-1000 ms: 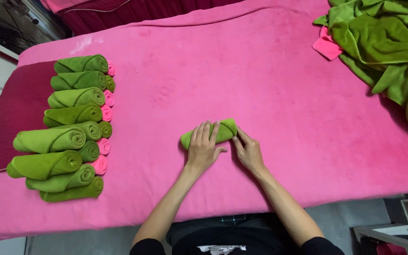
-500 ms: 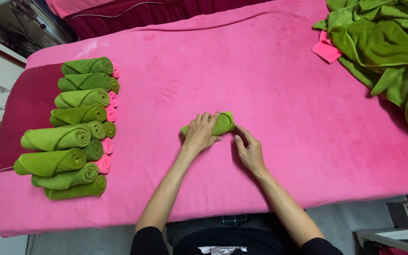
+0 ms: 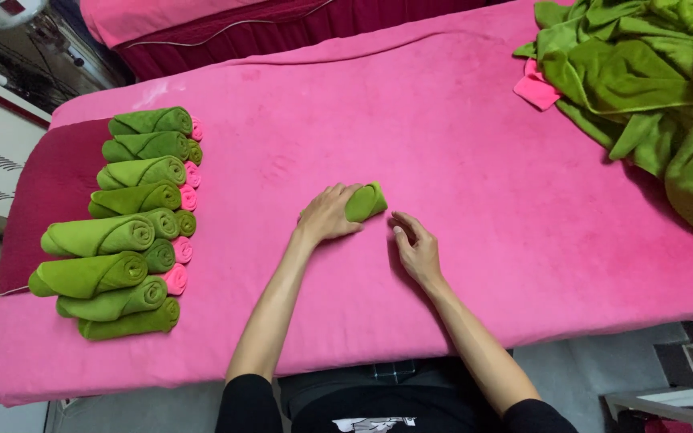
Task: Folding a green towel into a neat roll on a spa treatment bed.
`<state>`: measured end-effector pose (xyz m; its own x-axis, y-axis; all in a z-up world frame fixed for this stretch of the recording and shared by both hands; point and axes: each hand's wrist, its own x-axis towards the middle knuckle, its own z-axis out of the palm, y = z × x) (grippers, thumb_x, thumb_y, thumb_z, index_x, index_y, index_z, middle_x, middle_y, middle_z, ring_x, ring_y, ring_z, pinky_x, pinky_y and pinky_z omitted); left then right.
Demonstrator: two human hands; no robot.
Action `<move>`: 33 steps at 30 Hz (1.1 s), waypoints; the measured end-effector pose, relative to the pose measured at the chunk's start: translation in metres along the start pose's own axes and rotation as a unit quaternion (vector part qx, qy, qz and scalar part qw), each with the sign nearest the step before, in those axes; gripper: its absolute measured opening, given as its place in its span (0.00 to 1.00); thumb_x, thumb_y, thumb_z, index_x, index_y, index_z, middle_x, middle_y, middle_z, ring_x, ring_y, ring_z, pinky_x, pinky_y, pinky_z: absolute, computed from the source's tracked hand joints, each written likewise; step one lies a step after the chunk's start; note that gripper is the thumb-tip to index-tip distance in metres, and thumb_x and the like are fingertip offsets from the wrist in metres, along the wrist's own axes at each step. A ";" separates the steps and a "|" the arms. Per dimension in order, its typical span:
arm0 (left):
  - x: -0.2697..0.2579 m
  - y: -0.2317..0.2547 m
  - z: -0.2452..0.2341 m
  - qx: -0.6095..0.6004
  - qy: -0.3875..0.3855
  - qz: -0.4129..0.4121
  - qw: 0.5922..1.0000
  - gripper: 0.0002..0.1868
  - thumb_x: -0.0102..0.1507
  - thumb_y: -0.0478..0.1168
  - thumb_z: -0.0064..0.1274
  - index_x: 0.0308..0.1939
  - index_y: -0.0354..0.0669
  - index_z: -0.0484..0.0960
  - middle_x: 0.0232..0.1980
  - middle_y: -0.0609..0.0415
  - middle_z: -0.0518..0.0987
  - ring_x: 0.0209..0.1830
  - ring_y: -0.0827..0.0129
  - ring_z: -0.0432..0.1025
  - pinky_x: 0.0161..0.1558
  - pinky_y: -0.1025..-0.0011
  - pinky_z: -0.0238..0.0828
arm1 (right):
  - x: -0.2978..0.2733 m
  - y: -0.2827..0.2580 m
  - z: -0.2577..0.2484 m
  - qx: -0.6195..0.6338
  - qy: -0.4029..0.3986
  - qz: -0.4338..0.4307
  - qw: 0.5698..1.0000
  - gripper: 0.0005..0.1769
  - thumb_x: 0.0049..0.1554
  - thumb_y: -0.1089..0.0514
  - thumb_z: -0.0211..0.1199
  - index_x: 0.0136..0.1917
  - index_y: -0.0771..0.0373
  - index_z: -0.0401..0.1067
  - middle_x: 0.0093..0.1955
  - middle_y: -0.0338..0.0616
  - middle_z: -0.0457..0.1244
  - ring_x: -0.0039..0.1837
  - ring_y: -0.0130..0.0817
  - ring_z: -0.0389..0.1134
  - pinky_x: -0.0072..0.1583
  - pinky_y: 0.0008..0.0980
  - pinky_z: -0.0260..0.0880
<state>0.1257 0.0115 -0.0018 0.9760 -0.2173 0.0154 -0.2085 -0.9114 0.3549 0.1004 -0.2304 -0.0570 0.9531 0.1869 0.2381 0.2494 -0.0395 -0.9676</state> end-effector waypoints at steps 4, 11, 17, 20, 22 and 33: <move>-0.007 0.008 -0.025 -0.060 0.009 -0.026 0.998 0.48 0.53 0.54 0.71 0.75 0.49 0.70 0.61 0.42 0.79 0.66 0.45 0.73 0.67 0.48 0.70 | 0.001 0.019 0.000 0.061 0.010 0.001 0.998 0.22 0.64 0.70 0.58 0.71 0.69 0.71 0.68 0.60 0.68 0.67 0.52 0.71 0.68 0.47 0.72; -0.058 -0.033 0.022 -0.410 0.216 -0.083 0.882 0.39 0.56 0.52 0.73 0.69 0.51 0.75 0.56 0.48 0.84 0.58 0.59 0.79 0.57 0.54 0.79 | 0.000 0.013 0.002 0.099 0.017 0.002 0.995 0.21 0.64 0.70 0.57 0.70 0.69 0.70 0.67 0.62 0.68 0.65 0.52 0.72 0.66 0.47 0.73; -0.087 0.054 0.020 -0.694 0.355 -0.213 0.589 0.43 0.63 0.65 0.57 0.73 0.41 0.69 0.63 0.47 0.76 0.61 0.61 0.73 0.66 0.58 0.72 | -0.003 0.003 0.003 0.076 0.011 -0.001 0.997 0.20 0.64 0.70 0.58 0.70 0.69 0.71 0.66 0.62 0.68 0.63 0.53 0.73 0.64 0.48 0.74; -0.082 0.018 0.073 -0.837 0.307 -0.100 0.442 0.48 0.64 0.78 0.41 0.69 0.42 0.75 0.57 0.37 0.82 0.58 0.50 0.79 0.62 0.50 0.78 | -0.004 0.000 0.003 0.079 0.014 -0.002 0.997 0.20 0.64 0.69 0.58 0.70 0.69 0.70 0.66 0.62 0.68 0.63 0.53 0.73 0.64 0.48 0.74; -0.084 0.017 0.088 -0.832 0.301 -0.094 0.457 0.45 0.65 0.75 0.44 0.73 0.47 0.73 0.59 0.35 0.82 0.59 0.48 0.79 0.64 0.47 0.76 | -0.006 -0.006 0.004 0.086 0.017 0.003 0.996 0.20 0.64 0.69 0.59 0.70 0.69 0.70 0.66 0.63 0.68 0.62 0.53 0.73 0.64 0.48 0.75; -0.098 0.052 0.061 -0.743 0.358 -0.091 0.559 0.42 0.53 0.39 0.67 0.70 0.38 0.69 0.58 0.37 0.81 0.48 0.51 0.81 0.50 0.48 0.83 | -0.003 0.002 0.002 0.078 0.001 0.008 0.997 0.21 0.63 0.69 0.61 0.70 0.68 0.71 0.65 0.62 0.68 0.62 0.53 0.74 0.64 0.48 0.75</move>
<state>0.0151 -0.0364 -0.0420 0.8582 0.5122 0.0338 -0.3384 0.5150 0.7876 0.0976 -0.2295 -0.0598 0.9573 0.1857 0.2216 0.2037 0.1110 -0.9727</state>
